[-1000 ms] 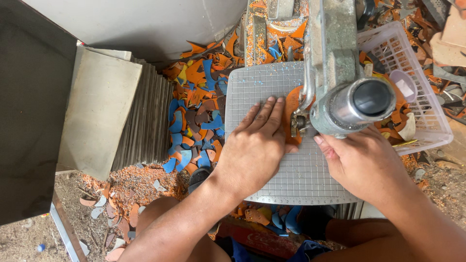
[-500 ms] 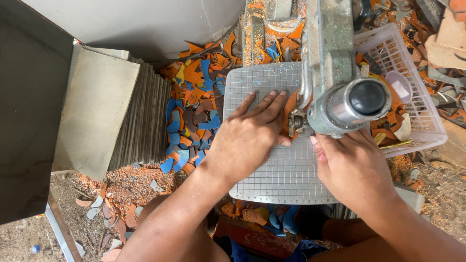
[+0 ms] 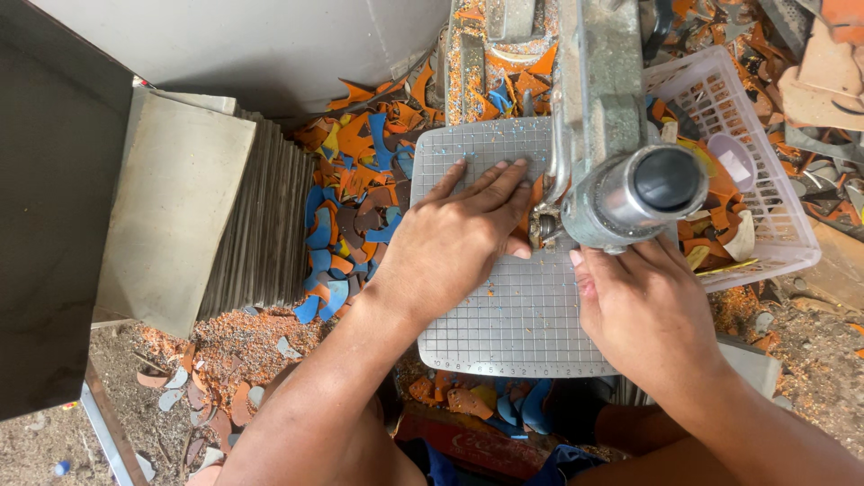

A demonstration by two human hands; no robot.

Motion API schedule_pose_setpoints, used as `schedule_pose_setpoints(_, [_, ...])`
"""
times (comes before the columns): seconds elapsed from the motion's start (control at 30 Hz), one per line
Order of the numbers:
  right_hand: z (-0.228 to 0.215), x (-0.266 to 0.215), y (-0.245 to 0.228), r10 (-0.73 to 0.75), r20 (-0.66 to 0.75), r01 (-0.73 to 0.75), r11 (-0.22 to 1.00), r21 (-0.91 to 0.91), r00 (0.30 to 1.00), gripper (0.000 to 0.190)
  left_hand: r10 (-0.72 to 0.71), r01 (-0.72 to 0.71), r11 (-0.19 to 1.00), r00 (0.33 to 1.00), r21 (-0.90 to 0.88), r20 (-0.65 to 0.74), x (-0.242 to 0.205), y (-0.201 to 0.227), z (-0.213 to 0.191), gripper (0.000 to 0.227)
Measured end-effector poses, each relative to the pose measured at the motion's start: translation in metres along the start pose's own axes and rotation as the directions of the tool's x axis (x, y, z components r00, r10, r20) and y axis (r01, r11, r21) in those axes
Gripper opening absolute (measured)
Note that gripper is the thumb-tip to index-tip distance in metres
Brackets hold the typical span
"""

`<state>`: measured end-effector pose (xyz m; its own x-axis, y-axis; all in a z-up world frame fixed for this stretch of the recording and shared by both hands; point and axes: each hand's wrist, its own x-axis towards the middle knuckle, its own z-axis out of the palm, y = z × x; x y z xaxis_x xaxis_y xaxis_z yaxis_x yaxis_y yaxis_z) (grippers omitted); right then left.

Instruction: The person uses a vertical cutting machine to trim small colored rubber pieces. They place each piece under the blade, press down to cut, then remove and set aside the trimmed piece. The process is repeated with blue, orange, and yellow pieces.

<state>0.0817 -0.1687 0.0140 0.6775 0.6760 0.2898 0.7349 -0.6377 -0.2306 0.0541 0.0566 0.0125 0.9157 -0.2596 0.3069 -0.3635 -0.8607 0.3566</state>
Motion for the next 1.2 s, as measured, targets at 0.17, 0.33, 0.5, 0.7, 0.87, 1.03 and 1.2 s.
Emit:
schedule_pose_setpoints(0.17, [-0.001,0.001,-0.003,-0.019,-0.019,0.018,0.996,-0.082,1.0,0.018,-0.002,0.002,1.0,1.0,0.011,-0.01,0.001,-0.003,0.003,0.059])
schedule_pose_setpoints(0.33, [-0.001,0.005,-0.001,0.035,0.036,-0.033,0.997,-0.066,0.999,0.02,0.011,-0.007,0.997,0.999,0.081,-0.049,0.019,-0.023,-0.002,0.033])
schedule_pose_setpoints(0.5, [-0.001,0.016,0.012,-0.004,-0.104,0.002,1.0,-0.022,0.995,0.052,-0.003,0.0,0.999,0.996,-0.033,-0.093,0.03,-0.027,-0.012,0.033])
schedule_pose_setpoints(0.7, [-0.003,0.023,0.05,-0.135,0.036,0.128,0.98,0.155,0.99,0.042,-0.268,0.264,0.961,0.963,-0.078,-0.042,0.022,-0.056,-0.024,0.011])
schedule_pose_setpoints(0.87, [-0.01,0.016,0.073,-0.083,-0.046,0.081,0.995,-0.054,0.995,0.03,-0.624,0.622,0.781,0.771,0.061,0.124,-0.042,-0.111,-0.066,0.03])
schedule_pose_setpoints(1.03, [-0.03,0.014,0.085,0.052,-0.283,-0.068,0.997,-0.047,0.958,0.048,-0.794,0.517,0.529,0.022,0.673,0.608,-0.093,-0.131,-0.019,0.059])
schedule_pose_setpoints(1.2, [-0.037,-0.007,0.079,0.111,-0.196,-0.068,0.975,0.21,0.974,0.044,-0.461,0.407,0.816,0.033,0.41,0.887,-0.156,-0.046,0.128,0.063])
